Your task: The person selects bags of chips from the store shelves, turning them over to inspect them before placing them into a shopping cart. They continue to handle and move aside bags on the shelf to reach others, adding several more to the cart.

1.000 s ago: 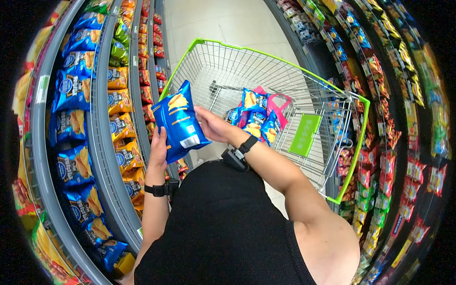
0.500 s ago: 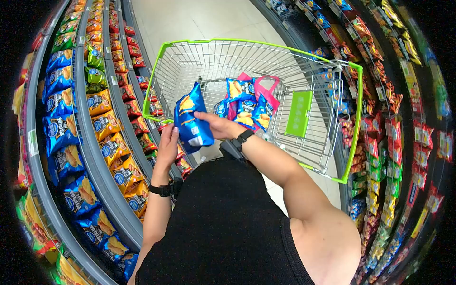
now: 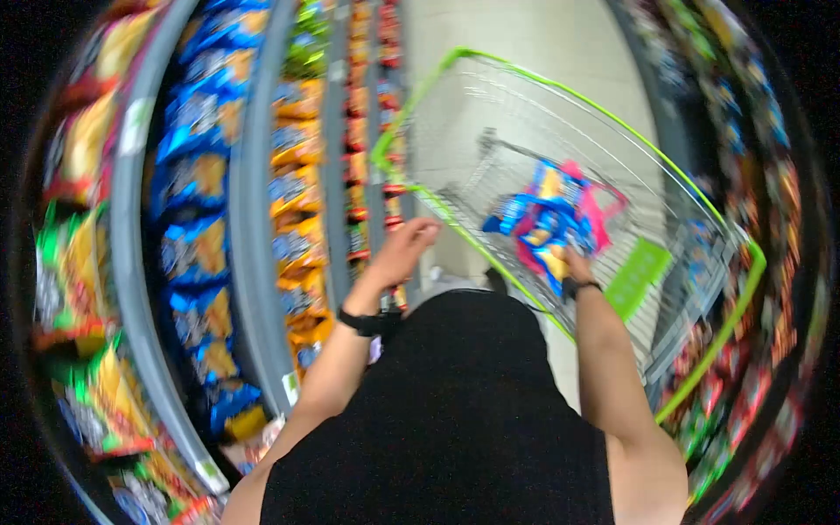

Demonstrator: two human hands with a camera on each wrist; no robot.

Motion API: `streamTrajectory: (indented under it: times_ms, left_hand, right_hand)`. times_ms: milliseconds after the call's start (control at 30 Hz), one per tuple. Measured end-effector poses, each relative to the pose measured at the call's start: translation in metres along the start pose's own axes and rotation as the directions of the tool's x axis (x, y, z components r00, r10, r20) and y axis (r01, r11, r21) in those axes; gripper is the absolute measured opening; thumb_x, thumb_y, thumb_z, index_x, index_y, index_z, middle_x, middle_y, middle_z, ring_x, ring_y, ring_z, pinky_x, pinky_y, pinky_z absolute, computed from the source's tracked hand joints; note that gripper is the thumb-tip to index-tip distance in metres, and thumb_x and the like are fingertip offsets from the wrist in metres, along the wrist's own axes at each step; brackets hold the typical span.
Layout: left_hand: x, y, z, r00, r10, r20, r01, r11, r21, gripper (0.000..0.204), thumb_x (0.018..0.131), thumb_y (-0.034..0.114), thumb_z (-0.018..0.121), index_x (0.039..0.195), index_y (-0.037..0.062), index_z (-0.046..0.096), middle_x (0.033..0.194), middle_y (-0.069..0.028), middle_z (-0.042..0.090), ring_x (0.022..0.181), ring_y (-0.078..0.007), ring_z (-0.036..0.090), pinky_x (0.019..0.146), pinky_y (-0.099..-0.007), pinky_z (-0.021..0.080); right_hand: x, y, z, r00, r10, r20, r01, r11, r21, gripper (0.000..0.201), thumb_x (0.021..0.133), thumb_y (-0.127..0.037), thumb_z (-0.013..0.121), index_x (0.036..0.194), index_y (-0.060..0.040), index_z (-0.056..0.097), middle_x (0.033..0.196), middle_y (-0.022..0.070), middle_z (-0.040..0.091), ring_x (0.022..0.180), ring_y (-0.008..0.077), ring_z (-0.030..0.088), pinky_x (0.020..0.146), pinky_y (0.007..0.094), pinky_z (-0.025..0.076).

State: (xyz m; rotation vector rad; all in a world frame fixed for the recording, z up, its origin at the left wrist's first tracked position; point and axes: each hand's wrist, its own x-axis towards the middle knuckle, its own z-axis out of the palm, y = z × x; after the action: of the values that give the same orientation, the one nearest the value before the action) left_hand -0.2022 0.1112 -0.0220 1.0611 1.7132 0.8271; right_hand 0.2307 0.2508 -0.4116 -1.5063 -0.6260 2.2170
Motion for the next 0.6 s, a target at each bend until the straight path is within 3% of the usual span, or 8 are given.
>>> streamTrajectory:
  times_ms: [33,67,200,267,333,400,533,600]
  left_hand:
    - [-0.010,0.016,-0.009,0.999,0.018,-0.036,-0.018,1.000,0.002,0.034,0.100,0.030,0.057,0.116,0.0006,0.063,0.109,-0.0139,0.067,0.102,-0.0222,0.065,0.088,-0.0357,0.052]
    - [-0.018,0.019,-0.018,0.994,0.024,-0.106,-0.023,1.000,0.004,0.032,0.100,0.028,0.058,0.116,0.0012,0.063,0.106,-0.0122,0.067,0.099,-0.0206,0.065,0.085,-0.0341,0.052]
    - [-0.062,0.017,-0.045,0.930,0.054,-0.362,-0.058,0.998,-0.001,0.023,0.095,0.019,0.063,0.109,0.0014,0.064,0.098,-0.0107,0.066,0.092,-0.0197,0.066,0.081,-0.0321,0.053]
    - [-0.083,0.019,-0.063,0.852,0.099,-0.514,-0.092,0.995,0.039,0.019,0.092,0.015,0.066,0.104,0.0009,0.066,0.095,-0.0116,0.067,0.090,-0.0208,0.067,0.080,-0.0327,0.053]
    - [-0.115,0.022,-0.081,0.723,0.168,-0.670,-0.125,0.986,0.112,0.014,0.089,0.011,0.067,0.099,0.0010,0.067,0.093,-0.0114,0.066,0.086,-0.0209,0.067,0.078,-0.0326,0.053]
    - [-0.151,0.028,-0.103,0.513,0.286,-0.809,-0.068,0.953,0.294,0.008,0.085,0.006,0.068,0.091,0.0014,0.067,0.089,-0.0112,0.065,0.087,-0.0231,0.067,0.079,-0.0349,0.052]
    - [-0.226,0.022,-0.155,0.050,0.397,-0.917,0.292,0.872,0.393,0.021,0.079,0.008,0.073,0.097,0.0012,0.064,0.104,-0.0171,0.064,0.107,-0.0331,0.061,0.093,-0.0419,0.047]
    - [-0.258,0.027,-0.181,0.004,0.542,-0.840,0.618,0.659,0.428,0.043,0.079,0.017,0.077,0.115,0.0024,0.060,0.119,-0.0202,0.060,0.115,-0.0368,0.054,0.102,-0.0469,0.041]
  right_hand:
    - [-0.035,-0.032,0.026,0.999,-0.042,-0.033,0.030,0.948,-0.316,0.059,0.101,-0.051,0.045,0.120,-0.0001,0.066,0.111,0.0100,0.068,0.095,0.0213,0.065,0.085,0.0356,0.052]
    - [0.000,-0.015,-0.001,0.930,-0.164,-0.329,-0.056,0.822,-0.567,0.066,0.097,-0.056,0.049,0.123,0.0018,0.065,0.109,0.0140,0.069,0.097,0.0236,0.065,0.090,0.0362,0.050]
    - [-0.052,-0.089,0.105,0.762,-0.294,-0.577,-0.448,0.405,-0.797,0.083,0.082,-0.064,0.060,0.128,0.0055,0.060,0.127,0.0266,0.061,0.116,0.0346,0.060,0.104,0.0431,0.041]
    - [-0.040,-0.100,0.129,0.756,-0.404,-0.515,-0.409,0.322,-0.854,0.082,0.076,-0.062,0.068,0.122,0.0038,0.058,0.128,0.0319,0.054,0.119,0.0441,0.054,0.101,0.0505,0.044]
    - [-0.013,-0.106,0.153,0.630,-0.581,-0.514,-0.479,0.230,-0.847,0.078,0.076,-0.060,0.069,0.124,-0.0004,0.055,0.131,0.0309,0.049,0.119,0.0458,0.050,0.100,0.0532,0.043]
    - [0.000,-0.125,0.178,0.677,-0.634,-0.375,-0.283,0.246,-0.927,0.068,0.077,-0.051,0.072,0.125,-0.0067,0.051,0.132,0.0283,0.041,0.122,0.0461,0.042,0.098,0.0550,0.042]
    - [0.017,-0.151,0.240,0.618,-0.782,-0.078,-0.005,0.095,-0.995,0.061,0.078,-0.040,0.075,0.122,-0.0071,0.051,0.130,0.0282,0.043,0.121,0.0439,0.041,0.098,0.0533,0.041]
    - [0.036,-0.154,0.250,0.625,-0.775,0.095,0.073,-0.063,-0.995,0.063,0.077,-0.040,0.076,0.122,-0.0039,0.050,0.128,0.0288,0.045,0.121,0.0432,0.042,0.098,0.0532,0.040]
